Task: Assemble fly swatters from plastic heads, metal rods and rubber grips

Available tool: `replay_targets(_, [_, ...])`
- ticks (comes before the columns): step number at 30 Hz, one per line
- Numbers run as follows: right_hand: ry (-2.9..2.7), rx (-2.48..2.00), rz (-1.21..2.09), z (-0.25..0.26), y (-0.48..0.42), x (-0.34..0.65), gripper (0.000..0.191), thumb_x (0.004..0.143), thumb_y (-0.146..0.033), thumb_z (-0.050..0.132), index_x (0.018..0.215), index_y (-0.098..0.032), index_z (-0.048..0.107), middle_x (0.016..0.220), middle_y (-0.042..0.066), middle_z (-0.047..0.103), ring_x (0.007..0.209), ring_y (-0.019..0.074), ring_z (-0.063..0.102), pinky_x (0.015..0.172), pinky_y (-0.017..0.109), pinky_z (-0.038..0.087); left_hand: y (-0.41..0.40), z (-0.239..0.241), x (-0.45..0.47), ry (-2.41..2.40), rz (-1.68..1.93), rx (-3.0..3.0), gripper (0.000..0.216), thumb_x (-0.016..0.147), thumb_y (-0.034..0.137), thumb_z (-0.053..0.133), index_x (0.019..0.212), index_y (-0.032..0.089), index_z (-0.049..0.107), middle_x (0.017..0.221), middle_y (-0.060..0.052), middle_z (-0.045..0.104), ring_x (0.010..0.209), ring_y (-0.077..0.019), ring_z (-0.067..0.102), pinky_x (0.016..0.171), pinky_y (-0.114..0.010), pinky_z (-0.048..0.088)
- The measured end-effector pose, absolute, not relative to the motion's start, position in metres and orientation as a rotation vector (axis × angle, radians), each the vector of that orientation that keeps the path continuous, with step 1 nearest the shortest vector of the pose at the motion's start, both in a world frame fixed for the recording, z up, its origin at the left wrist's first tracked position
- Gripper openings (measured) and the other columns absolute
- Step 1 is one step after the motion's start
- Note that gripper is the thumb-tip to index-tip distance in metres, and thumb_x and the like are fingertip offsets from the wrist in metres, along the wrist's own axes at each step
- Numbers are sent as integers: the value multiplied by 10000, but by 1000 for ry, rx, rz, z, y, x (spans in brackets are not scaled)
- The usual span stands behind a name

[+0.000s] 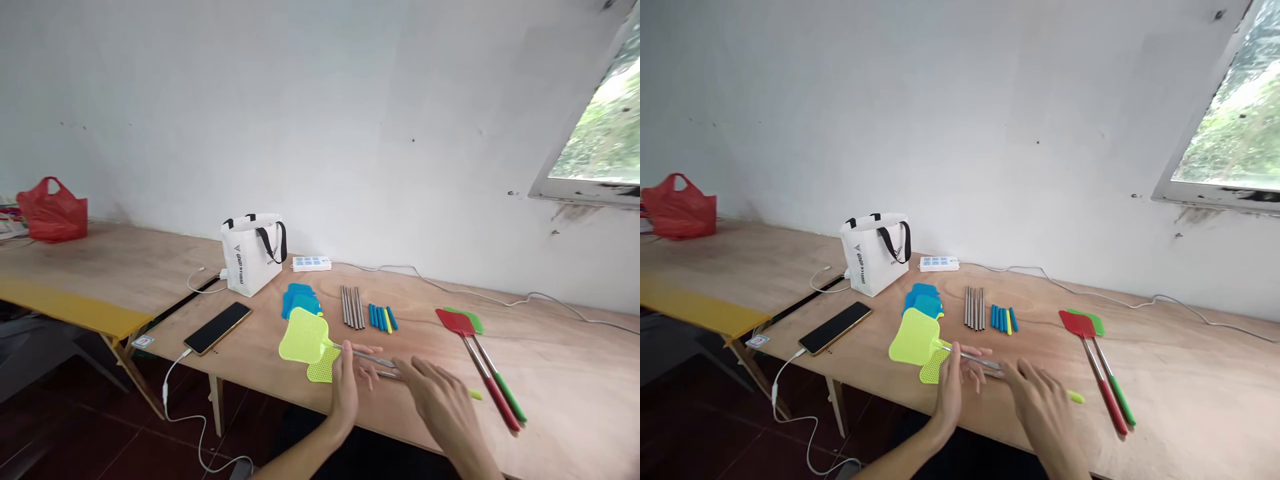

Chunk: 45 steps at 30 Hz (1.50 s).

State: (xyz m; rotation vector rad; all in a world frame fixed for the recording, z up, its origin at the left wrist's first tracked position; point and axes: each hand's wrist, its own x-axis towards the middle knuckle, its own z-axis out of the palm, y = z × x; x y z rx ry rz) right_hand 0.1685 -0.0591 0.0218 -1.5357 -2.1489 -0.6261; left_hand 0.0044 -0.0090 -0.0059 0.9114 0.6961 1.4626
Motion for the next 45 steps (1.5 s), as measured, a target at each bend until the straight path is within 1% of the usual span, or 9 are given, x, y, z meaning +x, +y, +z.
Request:
replay_targets(3, [-2198,-1496,-549,13,-54,149,318,917,-107,456,1053,-273,691,840,24,709,655,163,671,572,235,396,-24,-21,18,697,1389,902,705,867,782,519,969,114,721,849,-148,761,532,-176,651,436,-247,441])
replay_targets(8, [-2143,-1453,-355,-3,-38,151,314,1019,-265,389,1082,-314,693,851,6,740,664,165,708,529,223,414,-9,-32,18,740,1285,1005,822,854,844,440,1019,90,725,614,-64,659,429,-128,556,408,-215,365])
replay_targets(14, [-2010,-1503,-146,-9,-29,162,429,1056,-539,327,1019,-298,679,844,11,725,666,182,715,566,249,491,8,-25,7,792,1242,1086,791,839,829,480,1062,114,733,963,-133,731,482,-101,575,412,-208,347])
replay_targets(17, [-1976,-1517,-58,-2,-33,164,462,1043,-586,347,944,-275,674,848,21,720,715,189,721,616,257,514,5,-23,8,790,1266,1107,771,870,807,453,1060,116,736,968,-142,735,489,-105,573,428,-216,357])
replay_targets(28, [-2111,-1480,28,10,-44,180,437,1069,-495,350,948,-283,712,821,17,713,726,180,703,655,259,512,-2,-39,13,804,1087,1217,795,911,797,390,1042,99,747,506,0,552,417,-112,463,431,-222,320])
replay_targets(33, [-2074,-1508,18,8,-41,203,445,1061,-518,355,937,-288,715,817,18,698,756,181,698,649,262,502,-2,-42,12,771,919,1339,759,943,767,356,970,124,758,729,-65,700,467,-103,479,441,-223,300])
replay_targets(36, [-1959,-1592,22,4,-36,214,391,1039,-511,409,944,-285,714,884,32,717,807,199,702,671,278,523,-5,-34,6,772,797,1609,671,981,688,391,835,150,763,710,-57,712,499,-121,514,516,-235,368])
replay_targets(41, [-2025,-1586,90,-9,-24,208,306,996,-273,424,968,-258,728,908,50,710,879,220,682,778,332,536,-11,-19,0,765,712,1946,516,1023,523,435,807,199,773,738,-24,756,663,-177,677,682,-255,452])
replay_targets(45, [-2190,-1548,4,-19,-16,190,390,870,-83,449,1065,-265,735,956,53,700,943,229,645,886,395,496,-11,-18,-1,742,704,2046,470,1028,451,439,801,213,774,796,-27,779,754,-199,718,731,-265,474])
